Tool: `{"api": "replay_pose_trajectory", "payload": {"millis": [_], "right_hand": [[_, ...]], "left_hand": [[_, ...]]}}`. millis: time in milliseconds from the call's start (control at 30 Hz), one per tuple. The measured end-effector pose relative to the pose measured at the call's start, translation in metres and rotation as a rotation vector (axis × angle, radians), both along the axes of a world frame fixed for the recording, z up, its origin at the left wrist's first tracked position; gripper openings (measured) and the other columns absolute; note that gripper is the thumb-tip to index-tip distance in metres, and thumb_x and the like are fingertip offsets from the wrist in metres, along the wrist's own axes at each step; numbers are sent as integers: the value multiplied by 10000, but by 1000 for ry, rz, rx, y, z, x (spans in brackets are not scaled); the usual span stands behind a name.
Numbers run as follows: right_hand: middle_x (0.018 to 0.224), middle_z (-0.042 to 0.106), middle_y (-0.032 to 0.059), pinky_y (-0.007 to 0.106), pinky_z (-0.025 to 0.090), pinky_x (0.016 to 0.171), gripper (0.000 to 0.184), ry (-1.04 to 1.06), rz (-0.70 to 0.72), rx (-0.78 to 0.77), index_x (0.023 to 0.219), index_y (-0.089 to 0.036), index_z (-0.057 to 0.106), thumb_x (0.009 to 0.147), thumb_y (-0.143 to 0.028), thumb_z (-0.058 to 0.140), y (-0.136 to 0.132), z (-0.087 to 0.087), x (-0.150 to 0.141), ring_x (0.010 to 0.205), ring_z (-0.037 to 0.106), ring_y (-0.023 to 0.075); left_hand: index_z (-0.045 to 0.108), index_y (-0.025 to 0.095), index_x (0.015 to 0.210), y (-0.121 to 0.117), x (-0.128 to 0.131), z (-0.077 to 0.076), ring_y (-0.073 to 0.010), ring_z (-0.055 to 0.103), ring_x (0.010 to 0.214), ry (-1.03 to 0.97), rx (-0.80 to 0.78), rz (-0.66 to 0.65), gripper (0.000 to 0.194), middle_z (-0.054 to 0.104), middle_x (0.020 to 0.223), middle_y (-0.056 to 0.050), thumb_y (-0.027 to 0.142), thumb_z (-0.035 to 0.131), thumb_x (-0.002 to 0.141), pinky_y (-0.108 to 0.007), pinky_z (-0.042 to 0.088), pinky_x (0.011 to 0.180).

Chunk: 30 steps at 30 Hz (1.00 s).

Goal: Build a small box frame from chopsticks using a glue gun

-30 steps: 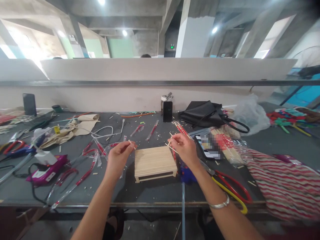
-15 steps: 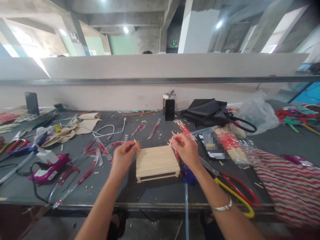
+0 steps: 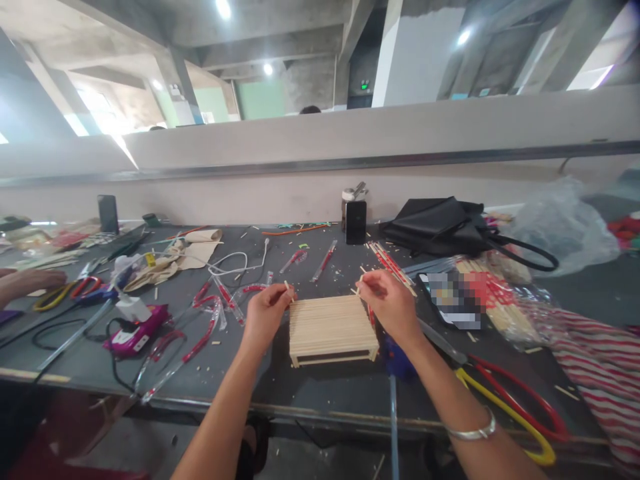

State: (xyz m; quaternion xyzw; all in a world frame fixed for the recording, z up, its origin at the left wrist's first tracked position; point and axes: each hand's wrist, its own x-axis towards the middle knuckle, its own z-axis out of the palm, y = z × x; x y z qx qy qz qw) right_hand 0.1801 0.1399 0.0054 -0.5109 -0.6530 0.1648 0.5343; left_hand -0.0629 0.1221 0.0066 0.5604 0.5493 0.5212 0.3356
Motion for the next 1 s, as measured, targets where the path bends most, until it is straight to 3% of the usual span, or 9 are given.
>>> {"api": "replay_pose_trajectory", "payload": {"millis": [1000], "right_hand": [[882, 707, 64, 301, 522, 620, 160, 30, 60, -36, 935, -203, 605, 813, -303, 577, 3, -6, 0, 737, 673, 188]], "left_hand": [[706, 180, 877, 2, -4, -6, -167, 620, 708, 31, -11, 4, 250, 701, 767, -26, 377, 676, 726, -259, 469, 649]]}}
